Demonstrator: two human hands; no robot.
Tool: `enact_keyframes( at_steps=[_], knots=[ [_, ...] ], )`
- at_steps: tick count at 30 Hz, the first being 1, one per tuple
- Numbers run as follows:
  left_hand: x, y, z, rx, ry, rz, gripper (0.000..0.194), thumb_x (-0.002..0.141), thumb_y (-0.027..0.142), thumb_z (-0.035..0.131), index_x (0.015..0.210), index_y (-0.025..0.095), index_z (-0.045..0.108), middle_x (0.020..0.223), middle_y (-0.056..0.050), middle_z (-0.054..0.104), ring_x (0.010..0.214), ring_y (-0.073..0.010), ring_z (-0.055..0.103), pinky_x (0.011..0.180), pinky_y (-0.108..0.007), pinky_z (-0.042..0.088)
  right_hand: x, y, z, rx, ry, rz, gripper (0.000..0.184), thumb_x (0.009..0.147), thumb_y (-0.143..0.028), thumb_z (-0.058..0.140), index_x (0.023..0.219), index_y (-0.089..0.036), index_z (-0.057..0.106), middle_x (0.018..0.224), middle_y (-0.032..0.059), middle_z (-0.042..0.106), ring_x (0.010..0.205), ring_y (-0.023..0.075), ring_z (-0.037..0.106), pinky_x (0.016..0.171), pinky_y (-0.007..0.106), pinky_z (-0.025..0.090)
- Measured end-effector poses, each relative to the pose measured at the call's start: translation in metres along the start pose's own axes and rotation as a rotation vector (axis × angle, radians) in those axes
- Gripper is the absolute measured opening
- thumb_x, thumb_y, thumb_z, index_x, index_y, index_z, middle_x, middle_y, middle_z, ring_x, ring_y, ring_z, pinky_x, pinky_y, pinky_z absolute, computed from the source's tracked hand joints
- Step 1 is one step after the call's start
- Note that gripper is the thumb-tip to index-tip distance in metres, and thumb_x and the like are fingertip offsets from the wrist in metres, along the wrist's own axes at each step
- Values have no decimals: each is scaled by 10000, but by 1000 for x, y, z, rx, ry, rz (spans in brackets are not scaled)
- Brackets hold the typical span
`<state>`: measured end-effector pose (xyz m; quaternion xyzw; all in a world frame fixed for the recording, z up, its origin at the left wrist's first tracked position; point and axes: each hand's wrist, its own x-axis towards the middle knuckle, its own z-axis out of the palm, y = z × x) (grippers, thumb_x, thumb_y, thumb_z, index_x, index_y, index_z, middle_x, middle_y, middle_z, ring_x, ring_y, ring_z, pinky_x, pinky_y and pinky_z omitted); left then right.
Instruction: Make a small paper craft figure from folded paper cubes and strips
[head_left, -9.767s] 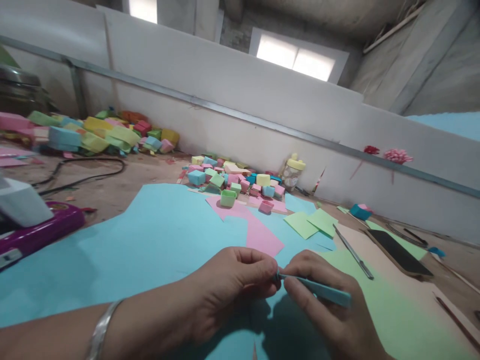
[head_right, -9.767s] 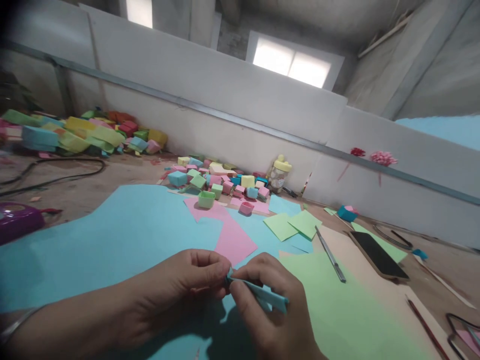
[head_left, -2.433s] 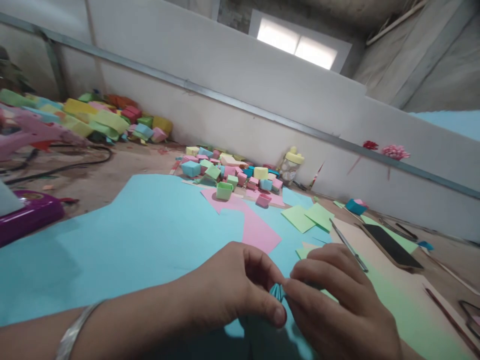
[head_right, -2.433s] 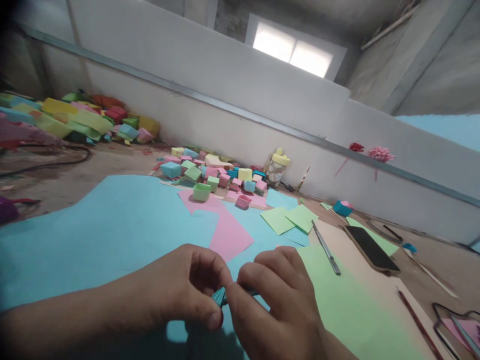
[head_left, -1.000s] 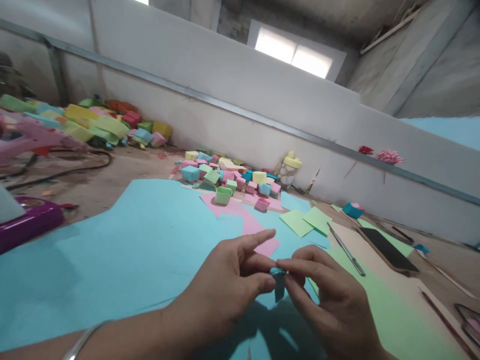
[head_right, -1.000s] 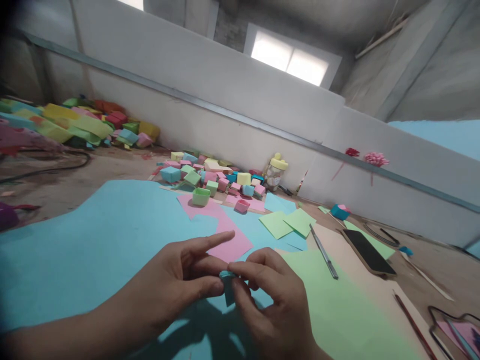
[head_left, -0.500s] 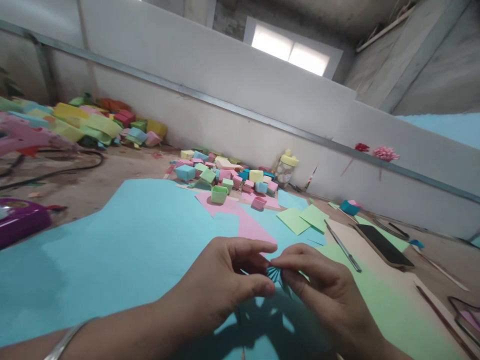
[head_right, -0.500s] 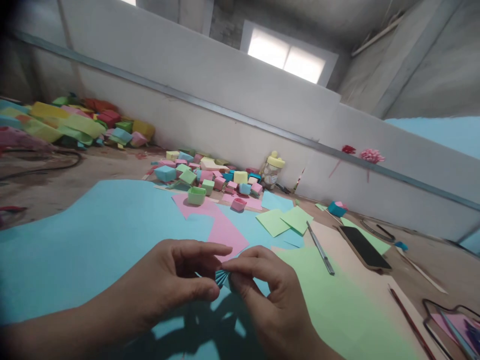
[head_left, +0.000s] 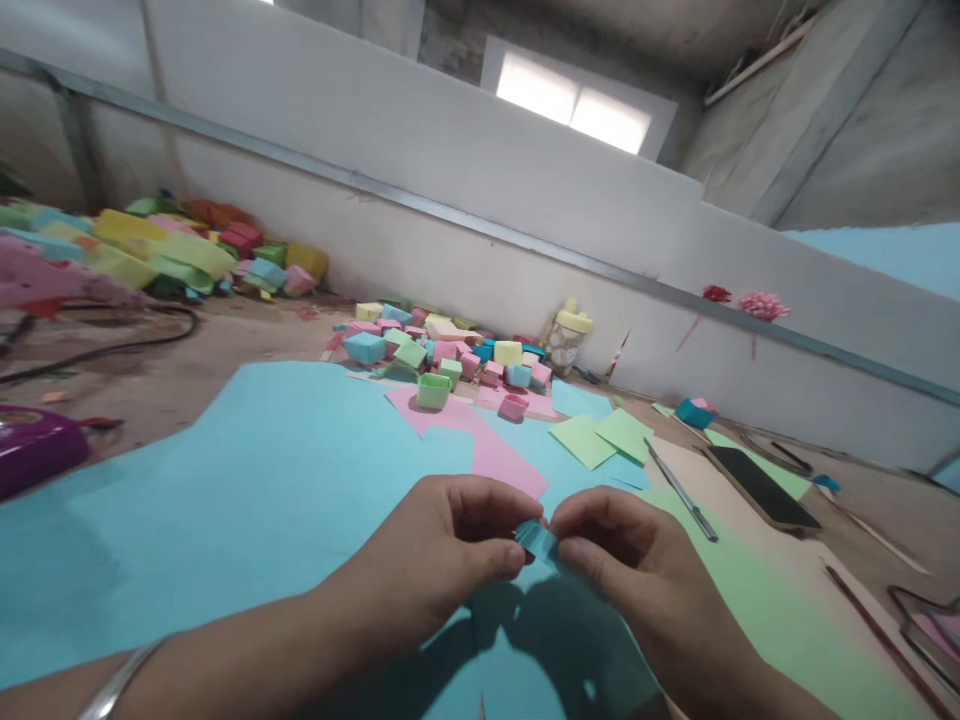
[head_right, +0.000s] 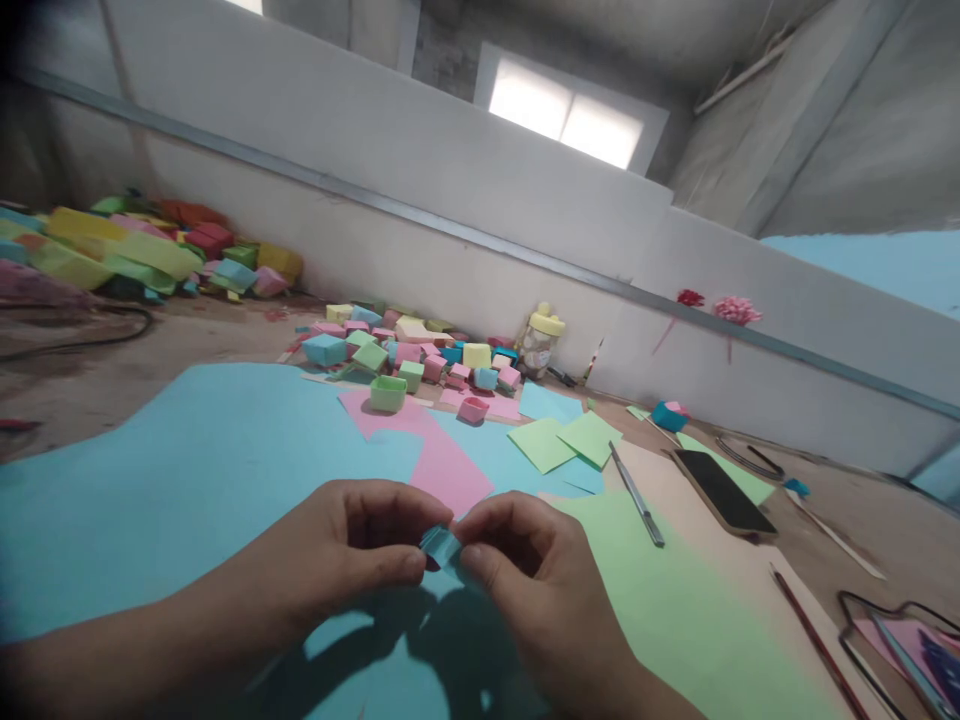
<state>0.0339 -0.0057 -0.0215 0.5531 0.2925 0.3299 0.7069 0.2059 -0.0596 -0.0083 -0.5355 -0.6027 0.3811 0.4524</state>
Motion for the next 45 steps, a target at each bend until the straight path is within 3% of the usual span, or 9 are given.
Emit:
enact_keyframes(
  at_steps=[5,9,13,16,21,24,29,33,45],
  knots=[
    [2,-3,-1,74,52,-11,238,550,109,685,783,142,648,594,18,576,582,-117,517,532,-230,389,-1,5,2,-192,35,-171,118,740,-147,595,819,-218,648,764,0,668,693,141,591,615,250,463],
    [0,0,1,110,-1,29,275,549,111,680,817,156,640,619,28,576,601,-121,518,560,-247,412,-2,6,3,-373,96,-422,181,759,-101,563,866,-235,622,769,-19,656,658,116,573,579,232,455],
    [-3,3,3,177,87,32,187,620,124,624,806,136,638,685,-13,643,663,-147,572,631,-269,441,-6,5,5,-477,122,-618,214,748,-56,558,887,-215,590,790,-15,640,671,102,565,598,219,459],
    [-4,5,5,188,143,22,201,638,112,597,832,151,633,706,-11,663,667,-146,590,650,-270,458,-6,5,8,-490,145,-605,181,741,-67,560,844,-214,578,744,-25,622,630,99,539,579,218,445],
    [-5,6,7,282,197,68,134,633,93,579,743,158,620,677,-3,651,669,-144,582,611,-241,438,-3,5,12,-403,84,-339,96,747,-125,555,691,-202,543,628,-35,538,577,105,491,539,215,434],
    [-5,7,8,274,178,49,134,656,101,554,752,134,640,652,-21,645,609,-131,550,592,-248,430,-2,5,11,-372,31,-299,96,745,-129,567,680,-197,543,631,-36,549,586,102,505,546,202,444],
    [-3,7,5,171,185,8,187,671,173,614,845,121,655,725,-45,663,614,-129,555,582,-246,442,1,8,4,-416,-89,-545,229,827,-72,451,921,-205,613,804,15,625,716,114,596,634,217,490],
    [-2,9,4,54,147,-7,141,640,165,665,774,125,647,647,-3,632,568,-104,543,551,-215,449,3,10,2,-600,3,-804,229,766,-8,526,891,-165,637,832,49,591,760,124,586,660,214,486],
    [-5,3,3,-191,167,-171,148,647,143,698,786,113,656,591,-20,665,564,-91,585,617,-206,446,6,10,-1,-557,22,-751,173,762,-13,555,819,-159,628,772,37,600,695,105,586,604,182,472]
  ],
)
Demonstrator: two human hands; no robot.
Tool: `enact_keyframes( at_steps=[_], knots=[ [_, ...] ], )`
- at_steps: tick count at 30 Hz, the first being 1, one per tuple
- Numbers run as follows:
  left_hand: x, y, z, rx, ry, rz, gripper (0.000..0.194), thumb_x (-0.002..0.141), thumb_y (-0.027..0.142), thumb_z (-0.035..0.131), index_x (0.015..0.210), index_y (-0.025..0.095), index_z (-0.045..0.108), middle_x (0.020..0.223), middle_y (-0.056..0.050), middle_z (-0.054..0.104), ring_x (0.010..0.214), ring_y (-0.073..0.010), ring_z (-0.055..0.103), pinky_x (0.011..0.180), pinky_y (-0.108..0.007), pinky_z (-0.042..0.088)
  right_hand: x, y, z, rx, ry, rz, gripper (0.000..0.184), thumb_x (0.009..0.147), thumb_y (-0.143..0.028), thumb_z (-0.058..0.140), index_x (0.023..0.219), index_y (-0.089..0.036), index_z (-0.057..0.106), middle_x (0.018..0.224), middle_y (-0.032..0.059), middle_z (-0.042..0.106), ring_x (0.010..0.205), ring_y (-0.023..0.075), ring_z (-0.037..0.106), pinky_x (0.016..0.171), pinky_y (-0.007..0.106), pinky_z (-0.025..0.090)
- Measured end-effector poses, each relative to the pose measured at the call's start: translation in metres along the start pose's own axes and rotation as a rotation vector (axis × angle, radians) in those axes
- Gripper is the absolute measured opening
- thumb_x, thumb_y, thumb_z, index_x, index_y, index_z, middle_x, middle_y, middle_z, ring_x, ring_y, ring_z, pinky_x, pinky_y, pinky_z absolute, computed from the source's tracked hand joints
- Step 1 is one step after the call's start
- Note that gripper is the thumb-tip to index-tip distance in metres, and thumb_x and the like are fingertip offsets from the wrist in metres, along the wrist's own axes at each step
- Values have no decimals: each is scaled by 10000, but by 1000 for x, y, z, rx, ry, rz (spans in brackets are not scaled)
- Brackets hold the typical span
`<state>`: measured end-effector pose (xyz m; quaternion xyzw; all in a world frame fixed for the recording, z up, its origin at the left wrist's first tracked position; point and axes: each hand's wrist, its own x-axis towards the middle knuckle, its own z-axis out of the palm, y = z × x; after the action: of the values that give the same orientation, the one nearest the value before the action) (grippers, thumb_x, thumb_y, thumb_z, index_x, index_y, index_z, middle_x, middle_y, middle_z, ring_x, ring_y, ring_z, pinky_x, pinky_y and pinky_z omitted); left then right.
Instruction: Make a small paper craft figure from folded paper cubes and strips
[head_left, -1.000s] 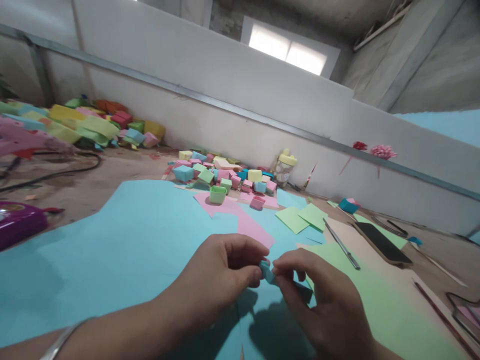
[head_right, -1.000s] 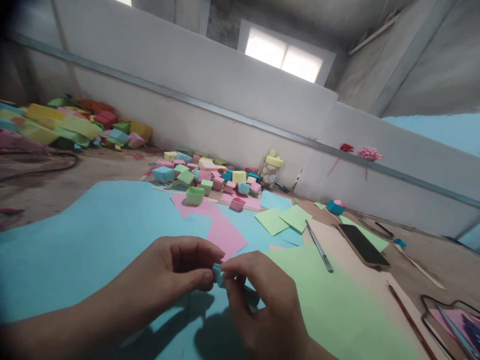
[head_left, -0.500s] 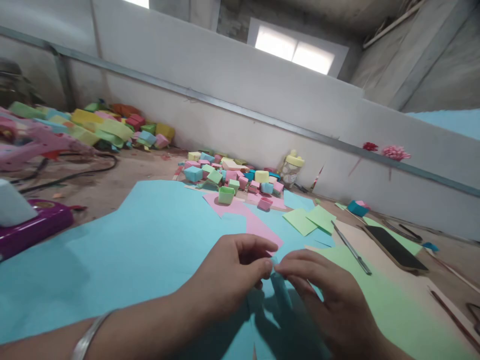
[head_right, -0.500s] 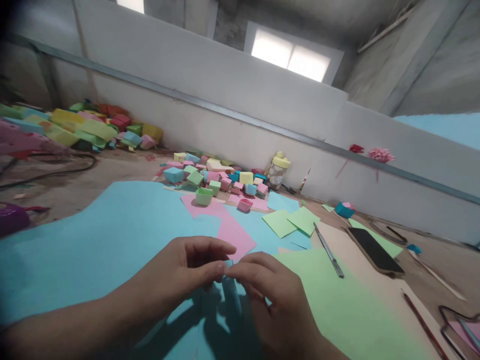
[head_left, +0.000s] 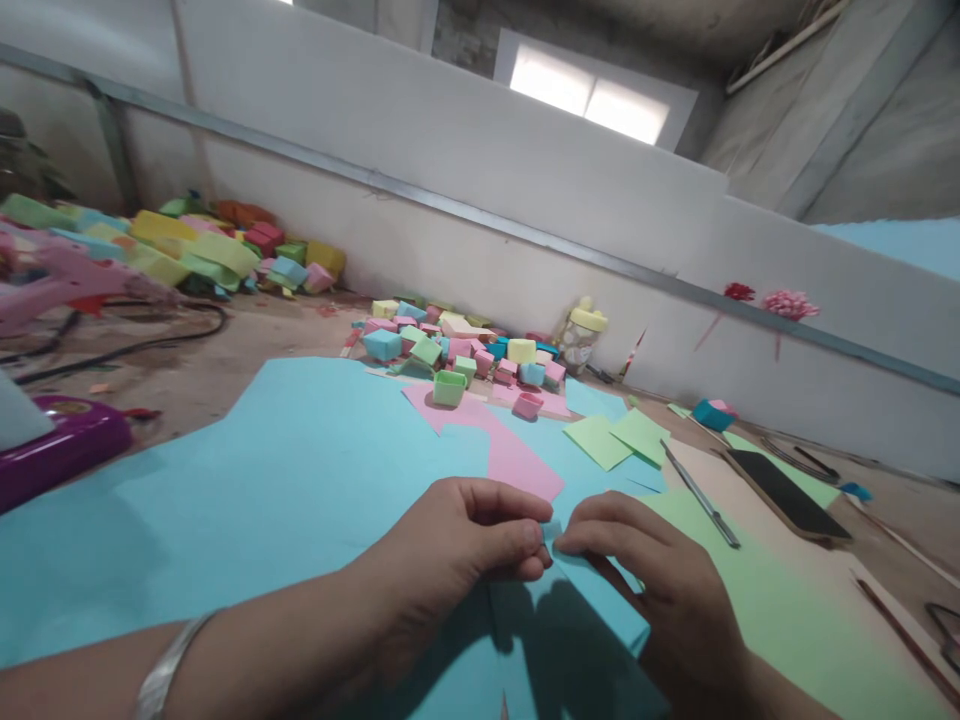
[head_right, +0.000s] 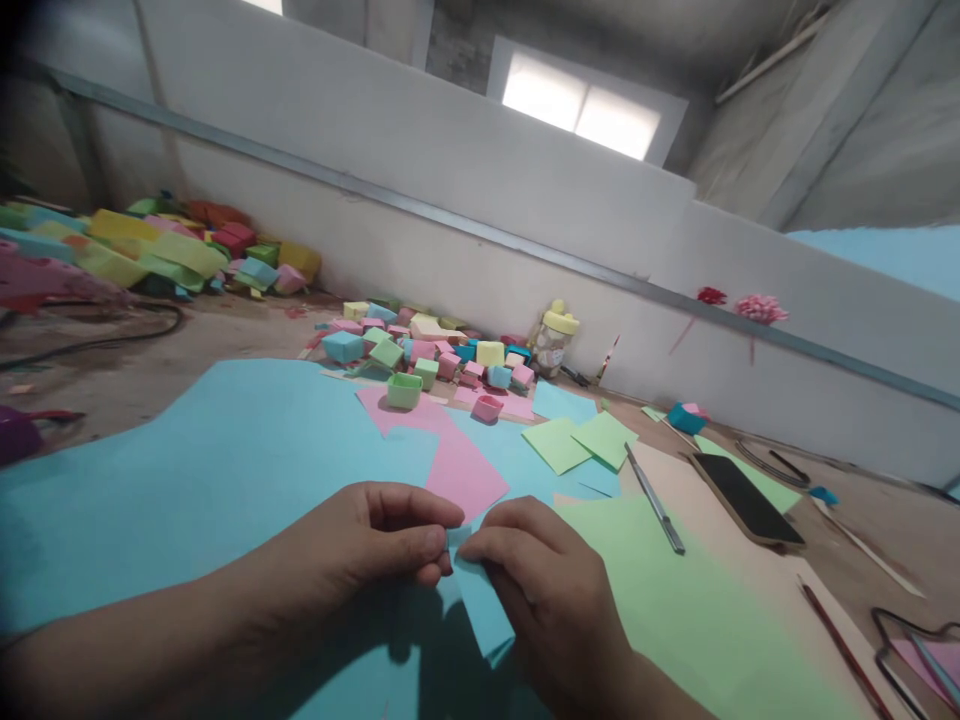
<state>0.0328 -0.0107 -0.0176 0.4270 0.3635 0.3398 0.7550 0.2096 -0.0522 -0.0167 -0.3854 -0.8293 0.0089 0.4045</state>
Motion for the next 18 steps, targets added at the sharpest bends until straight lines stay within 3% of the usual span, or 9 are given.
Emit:
enact_keyframes(
  at_steps=[3,8,10,14,18],
  knots=[
    [-1,-1,1,21,-4,14,138,630,135,700,763,119,669,573,-12,658,561,-96,577,613,-216,435,0,0,-1,85,-45,59,157,728,-54,601,833,-169,624,779,34,594,689,124,582,593,209,471],
    [0,-1,4,28,-14,42,117,615,125,694,730,117,673,545,-8,646,533,-103,560,578,-225,414,3,-4,-1,281,-73,353,82,785,-139,568,741,-186,619,716,13,610,659,126,580,595,221,477],
    [2,-2,3,3,9,12,133,622,153,701,746,119,666,534,-8,642,520,-104,554,555,-224,400,4,-3,-2,272,-109,314,60,752,-132,603,772,-180,634,735,23,615,663,127,590,582,210,483],
    [6,-2,-1,-81,43,-30,188,632,206,716,789,122,657,528,-11,637,521,-108,553,548,-224,391,-1,2,-1,66,-149,63,202,777,-95,568,938,-192,643,827,53,618,720,130,600,634,205,490],
    [6,1,0,-78,27,-20,198,557,193,753,723,122,672,543,-17,643,533,-115,555,583,-241,409,-8,0,9,-72,42,-5,222,850,-198,493,1042,-242,596,830,51,626,738,160,567,649,250,482]
  ],
)
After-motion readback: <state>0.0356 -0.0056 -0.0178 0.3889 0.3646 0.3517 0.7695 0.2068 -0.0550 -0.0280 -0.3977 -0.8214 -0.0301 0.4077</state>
